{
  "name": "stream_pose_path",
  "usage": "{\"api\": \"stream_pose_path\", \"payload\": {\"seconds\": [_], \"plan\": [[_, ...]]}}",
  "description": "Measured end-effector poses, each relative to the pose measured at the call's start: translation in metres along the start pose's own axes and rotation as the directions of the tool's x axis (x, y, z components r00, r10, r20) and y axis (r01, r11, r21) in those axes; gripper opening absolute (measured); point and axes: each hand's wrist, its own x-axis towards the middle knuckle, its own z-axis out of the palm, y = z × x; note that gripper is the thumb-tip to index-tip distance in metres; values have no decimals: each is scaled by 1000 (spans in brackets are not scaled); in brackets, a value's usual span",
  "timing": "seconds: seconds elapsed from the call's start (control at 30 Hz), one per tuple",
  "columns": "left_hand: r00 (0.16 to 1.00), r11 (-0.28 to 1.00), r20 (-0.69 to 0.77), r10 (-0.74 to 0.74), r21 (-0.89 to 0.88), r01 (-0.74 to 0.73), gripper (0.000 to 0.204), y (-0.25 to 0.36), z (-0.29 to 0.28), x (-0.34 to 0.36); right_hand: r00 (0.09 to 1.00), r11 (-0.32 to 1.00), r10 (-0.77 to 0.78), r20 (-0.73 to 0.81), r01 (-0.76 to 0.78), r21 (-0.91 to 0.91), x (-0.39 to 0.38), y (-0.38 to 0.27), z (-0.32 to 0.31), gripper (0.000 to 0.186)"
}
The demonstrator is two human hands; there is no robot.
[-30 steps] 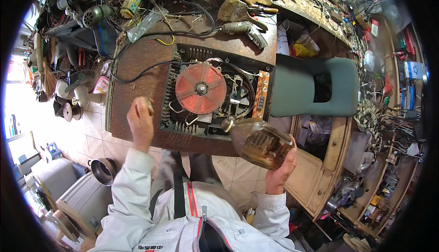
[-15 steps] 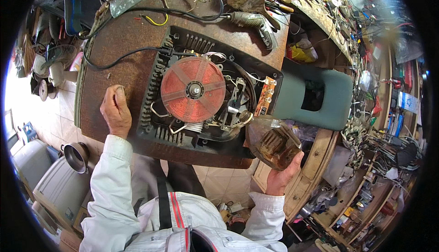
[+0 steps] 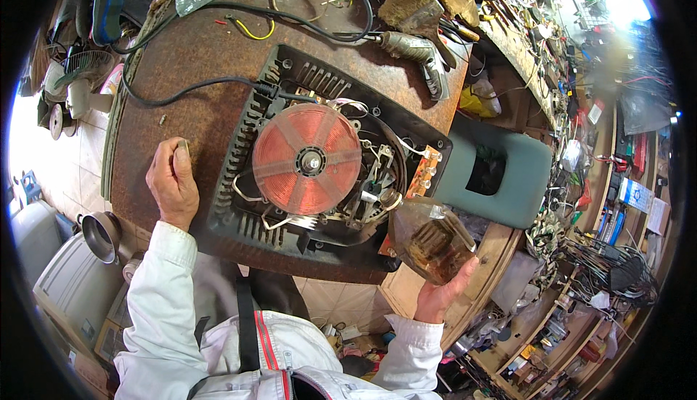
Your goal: The person works on a disassembled electronic device with a visible copper coil and fan, manipulating internal components and wires. They retrieve a brown plastic part from a cluttered pile, return to the workbench, and attempt to fit the part onto the device, adjusting its position multiple times.
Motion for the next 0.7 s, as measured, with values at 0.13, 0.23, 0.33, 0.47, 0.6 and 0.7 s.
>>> {"api": "stream_pose_path", "payload": {"seconds": [0.13,0.23,0.33,0.47,0.6,0.7], "plan": [[996,998,59,-62,0,62,27,0,-3,-1,999,999,5,-39,-6,-39,-1,-4,1,70],[996,998,53,-66,-7,67,30,0,-3,-2,1000,999,11,-24,-13,-43,0,-7,2,73],[997,998,44,-57,-11,57,33,0,-2,-2,1000,998,11,-17,-12,-56,0,-10,4,74],[999,999,27,-34,-6,34,36,1,-1,-1,1000,998,-12,-25,11,-61,0,-13,7,73],[1000,1000,17,-26,-13,26,35,0,-2,0,999,998,-24,-28,23,-63,-1,-15,8,71],[999,1000,24,-26,-4,26,35,0,-2,-1,999,996,-31,-39,28,-85,-2,-16,7,69]]}}
